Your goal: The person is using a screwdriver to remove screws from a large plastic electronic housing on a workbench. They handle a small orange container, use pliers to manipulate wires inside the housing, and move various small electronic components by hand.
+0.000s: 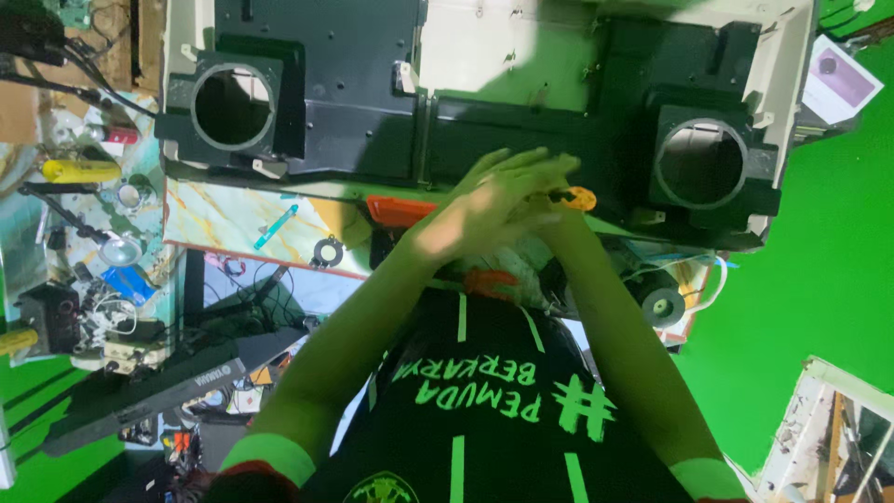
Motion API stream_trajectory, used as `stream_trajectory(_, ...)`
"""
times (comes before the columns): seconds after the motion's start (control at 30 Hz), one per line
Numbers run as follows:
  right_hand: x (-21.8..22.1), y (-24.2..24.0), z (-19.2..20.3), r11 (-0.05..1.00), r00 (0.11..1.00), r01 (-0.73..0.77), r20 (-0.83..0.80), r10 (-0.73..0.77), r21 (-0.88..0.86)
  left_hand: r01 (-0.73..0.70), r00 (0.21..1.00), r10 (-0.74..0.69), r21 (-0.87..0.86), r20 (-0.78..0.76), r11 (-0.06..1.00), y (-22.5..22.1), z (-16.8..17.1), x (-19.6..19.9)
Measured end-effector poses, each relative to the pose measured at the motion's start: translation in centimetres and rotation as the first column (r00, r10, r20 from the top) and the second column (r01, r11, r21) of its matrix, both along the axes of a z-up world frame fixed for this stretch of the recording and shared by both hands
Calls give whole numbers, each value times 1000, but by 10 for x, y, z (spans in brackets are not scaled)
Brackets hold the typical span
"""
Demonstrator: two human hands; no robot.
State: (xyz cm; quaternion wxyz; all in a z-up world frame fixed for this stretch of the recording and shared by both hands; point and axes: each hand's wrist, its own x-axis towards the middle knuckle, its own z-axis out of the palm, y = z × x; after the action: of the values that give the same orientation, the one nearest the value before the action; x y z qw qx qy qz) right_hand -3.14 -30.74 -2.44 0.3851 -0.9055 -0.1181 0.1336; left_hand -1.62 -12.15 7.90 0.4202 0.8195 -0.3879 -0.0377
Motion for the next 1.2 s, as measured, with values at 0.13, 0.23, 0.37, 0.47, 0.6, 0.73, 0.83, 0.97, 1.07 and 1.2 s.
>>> stream_trajectory(0.13, -3, -4, 7, 999, 998, -38, -46, 37, -16, 81, 944, -98, -65, -315, 995, -13, 8, 3)
stream_trajectory(0.23, -10, -9, 38, 998, 998, -30, -63, 33, 48, 55, 961, -88, -130, -263, 990, -1, 2, 0)
stream_trajectory(0.37, -33, -23, 110, 946, 965, 222, 86, -248, 237, 20, 901, -18, 0, -434, 1000, 6, -27, -2)
stream_trajectory(0.47, -50, -21, 168, 925, 918, 257, 229, -324, 279, 60, 889, -82, -64, -451, 996, 5, -50, 1)
stream_trajectory(0.6, -43, 10, 203, 961, 868, 262, 413, -275, 90, 32, 906, -129, -239, -402, 971, 8, -56, -1)
stream_trajectory(0.73, -28, 9, 210, 982, 873, 107, 459, -166, 153, 1, 943, 20, 65, -331, 998, 8, -41, 3)
stream_trajectory(0.83, -23, 3, 203, 979, 909, 31, 402, -112, 204, -85, 961, 107, 94, -254, 992, 4, -25, -4)
stream_trajectory(0.97, -23, 9, 197, 958, 922, 184, 300, -246, 220, -203, 979, 200, -70, -46, 977, -5, 0, -9)
stream_trajectory(1.07, -19, 2, 198, 976, 903, 91, 398, -164, 198, -252, 903, 200, -91, -380, 963, -7, 11, -8)
stream_trajectory(1.2, -20, -6, 201, 945, 927, -60, 370, -67, 321, -150, 988, 138, -232, -68, 961, -5, 7, -7)
